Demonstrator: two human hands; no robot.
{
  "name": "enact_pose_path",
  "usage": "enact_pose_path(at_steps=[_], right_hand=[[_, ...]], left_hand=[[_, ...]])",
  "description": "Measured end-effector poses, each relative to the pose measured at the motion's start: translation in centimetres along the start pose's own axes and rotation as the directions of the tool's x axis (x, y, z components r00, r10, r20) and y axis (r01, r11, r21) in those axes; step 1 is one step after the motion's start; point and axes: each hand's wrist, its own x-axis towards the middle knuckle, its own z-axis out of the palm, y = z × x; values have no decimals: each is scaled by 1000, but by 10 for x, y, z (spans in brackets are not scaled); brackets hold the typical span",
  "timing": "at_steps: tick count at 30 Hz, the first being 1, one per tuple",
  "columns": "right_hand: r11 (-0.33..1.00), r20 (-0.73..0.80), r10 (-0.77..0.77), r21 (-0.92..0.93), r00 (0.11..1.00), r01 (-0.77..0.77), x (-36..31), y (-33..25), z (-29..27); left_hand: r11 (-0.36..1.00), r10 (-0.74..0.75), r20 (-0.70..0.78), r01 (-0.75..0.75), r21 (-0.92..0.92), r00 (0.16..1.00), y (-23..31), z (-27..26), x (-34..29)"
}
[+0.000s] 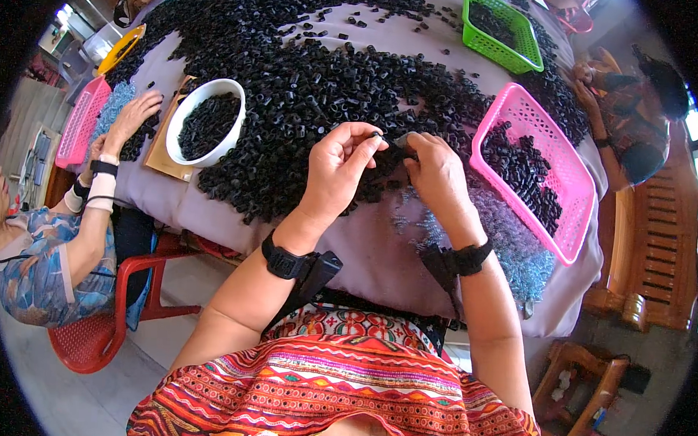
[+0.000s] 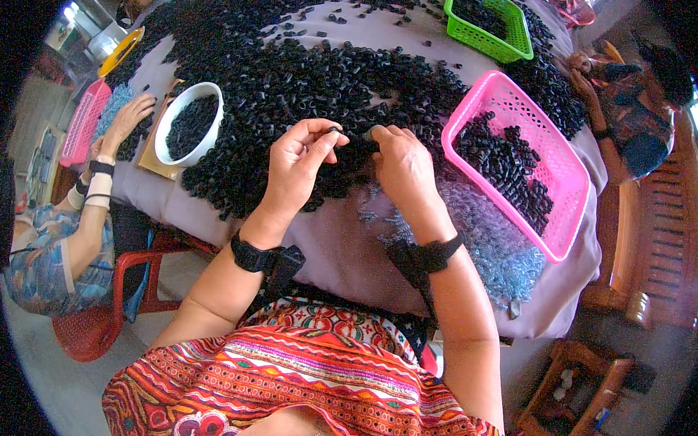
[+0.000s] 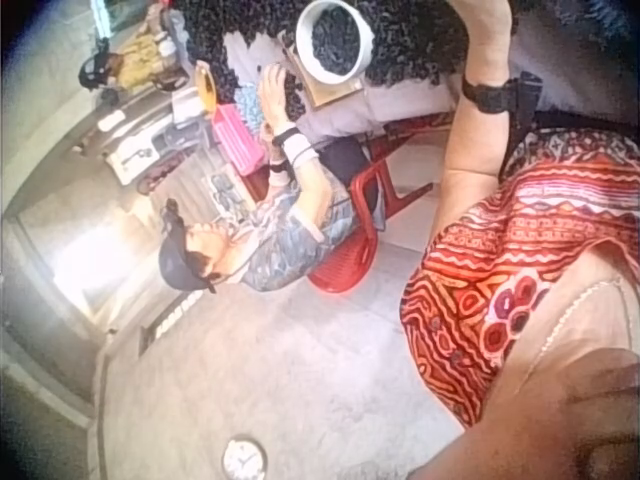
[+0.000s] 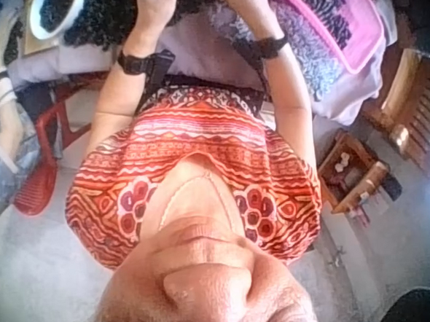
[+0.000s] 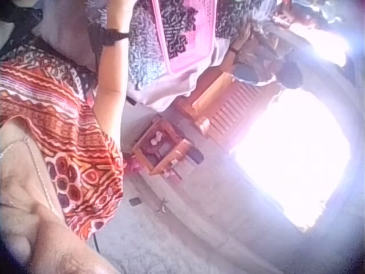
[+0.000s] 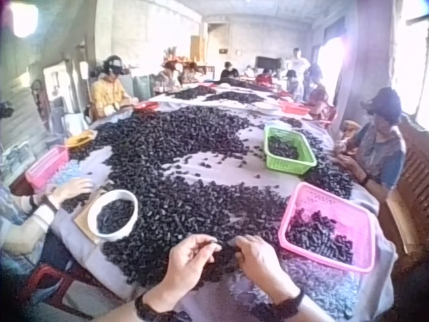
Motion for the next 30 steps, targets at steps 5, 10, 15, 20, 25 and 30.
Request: enact_pose_path(at_steps=[5,10,15,20,25,30], right_hand=[[967,88,137,203,987,-153,-8,1,-7],[883,77,294,359,953,-302,-14,4,-12],[964,-8,187,195,982,-182,-10,0,-13],[971,-2,104,215,995,-101,3,-13,-8],[951,191,166,229,967,-208,3,-12,-7],[958,-29,217,199,976,-207,8,2,-18]], left_hand=[[1000,-15,-9,15,17,1000,2,-1,-1],[1000,-21,3,21,21,1000,4,-1,-1],[999,-19,0,19,32,1000,5,-1,0],[999,-15,-2,15,39,1000,3,-2,0],[1000,-21,-8,21,5,1000,2,-1,0],[999,-26,-12,26,25,1000,5,-3,-1]])
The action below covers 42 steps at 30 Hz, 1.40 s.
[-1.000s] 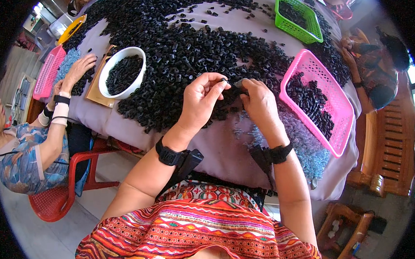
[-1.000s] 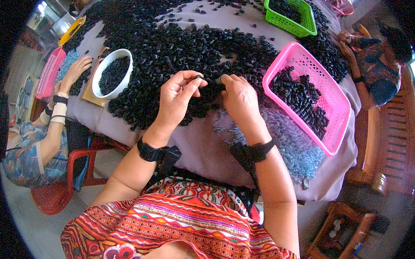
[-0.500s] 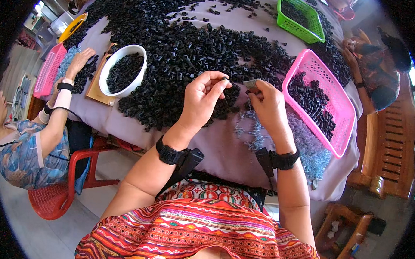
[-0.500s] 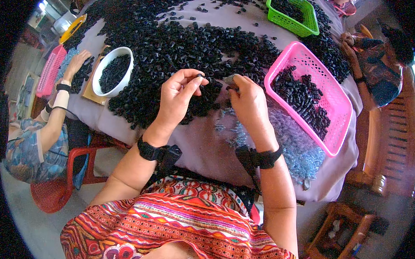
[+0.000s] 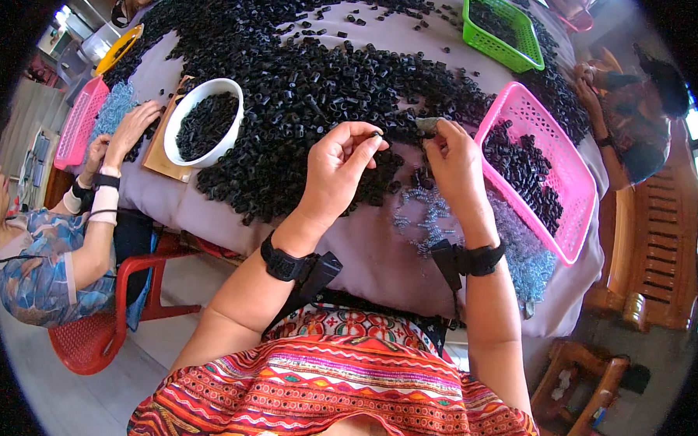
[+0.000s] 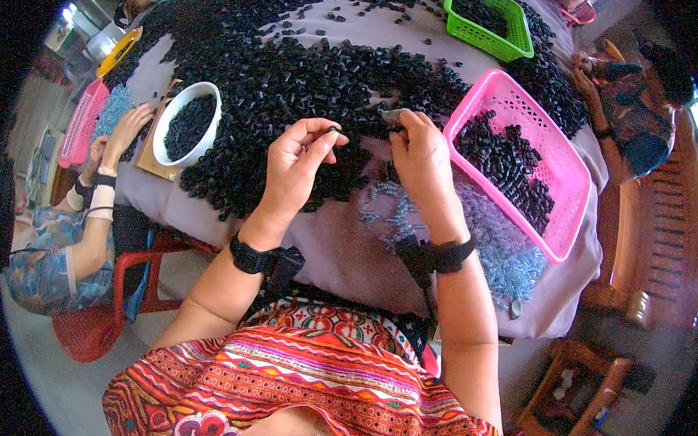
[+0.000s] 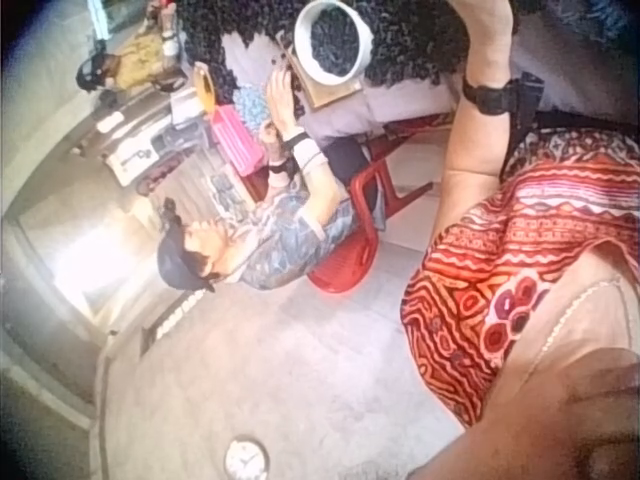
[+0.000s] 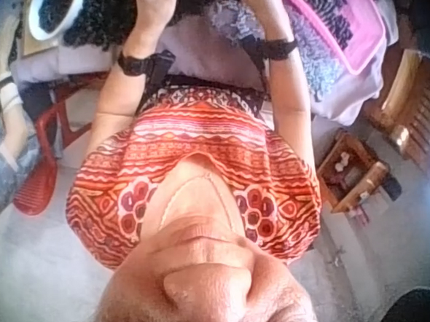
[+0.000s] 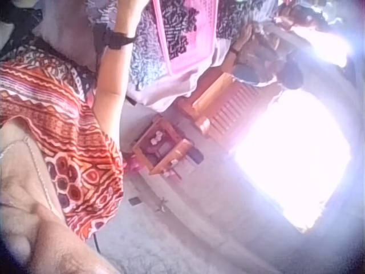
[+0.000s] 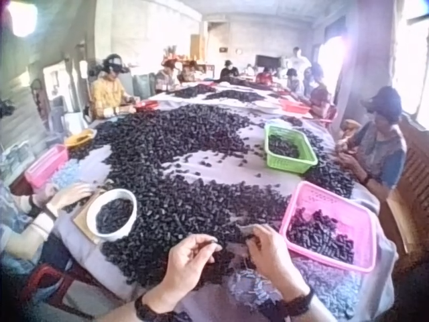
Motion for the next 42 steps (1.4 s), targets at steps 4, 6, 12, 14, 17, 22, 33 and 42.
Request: enact_pose_path(at_steps=[4,6,12,14,17,22,33,42], right_hand=[[976,-34,-115,-187,993,107,-3,9,4],[957,-69,-156,-256,985,134,-4,18,8],[982,-25,-163,-99,986,160,-4,4,8],[995,-61,-79,49,995,82,-4,4,7],[996,-29,30,80,999,-28,-6,-2,-6],[999,-62,-45,25,997,47,-10,7,-2],[997,-46,-51,-53,998,48,-1,8,8],[979,66,-203,17,977,202,-3,-16,22]], left_hand=[[1000,14,4,-14,6,1000,-1,0,1],[1000,8,7,-8,0,1000,-4,2,2],[1000,10,10,-10,13,1000,-4,0,1],[1000,11,7,-11,14,1000,-2,1,1],[1000,3,2,-3,12,1000,-2,2,0],[1000,14,10,-14,20,1000,-2,2,0],[1000,7,8,-7,4,1000,-2,1,1],[999,46,-94,-48,-19,994,4,-5,5]])
